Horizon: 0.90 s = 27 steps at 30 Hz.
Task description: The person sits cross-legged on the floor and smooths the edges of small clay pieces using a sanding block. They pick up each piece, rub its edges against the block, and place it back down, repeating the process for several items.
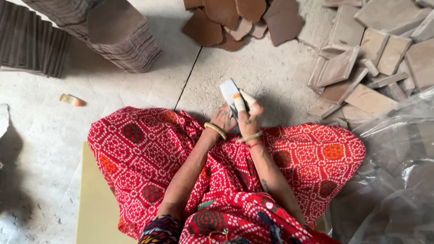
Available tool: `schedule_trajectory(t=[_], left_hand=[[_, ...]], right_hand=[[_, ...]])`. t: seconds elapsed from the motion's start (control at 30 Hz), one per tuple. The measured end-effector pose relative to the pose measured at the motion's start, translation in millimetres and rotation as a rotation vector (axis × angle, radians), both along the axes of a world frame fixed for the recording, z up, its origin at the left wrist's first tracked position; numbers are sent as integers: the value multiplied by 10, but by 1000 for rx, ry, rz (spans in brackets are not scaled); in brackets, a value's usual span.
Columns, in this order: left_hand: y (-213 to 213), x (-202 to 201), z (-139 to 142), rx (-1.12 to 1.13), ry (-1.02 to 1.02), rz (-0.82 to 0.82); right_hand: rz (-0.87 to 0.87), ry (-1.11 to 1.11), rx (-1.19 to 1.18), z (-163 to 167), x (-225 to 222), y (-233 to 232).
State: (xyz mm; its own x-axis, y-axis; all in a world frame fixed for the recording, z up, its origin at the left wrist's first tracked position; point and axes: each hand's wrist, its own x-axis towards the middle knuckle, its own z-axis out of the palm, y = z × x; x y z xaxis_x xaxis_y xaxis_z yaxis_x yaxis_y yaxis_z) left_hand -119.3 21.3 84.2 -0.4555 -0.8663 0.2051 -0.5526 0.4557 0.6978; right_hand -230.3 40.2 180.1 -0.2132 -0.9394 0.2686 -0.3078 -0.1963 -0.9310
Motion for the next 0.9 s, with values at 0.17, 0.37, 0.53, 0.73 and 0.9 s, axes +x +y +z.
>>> schedule_trajectory(t=[0.17, 0.37, 0.53, 0.73, 0.9], left_hand=[[26, -6, 6, 129, -51, 29], [68, 28, -6, 43, -195, 29], [171, 31, 6, 128, -346, 25], [209, 70, 137, 107, -161, 103], [162, 81, 66, 200, -337, 62]], right_hand=[[-126, -362, 263, -16, -32, -73], [-2, 63, -8, -8, -122, 59], [29, 41, 130, -41, -33, 80], [-104, -209, 491, 50, -45, -63], [102, 165, 65, 7, -156, -75]])
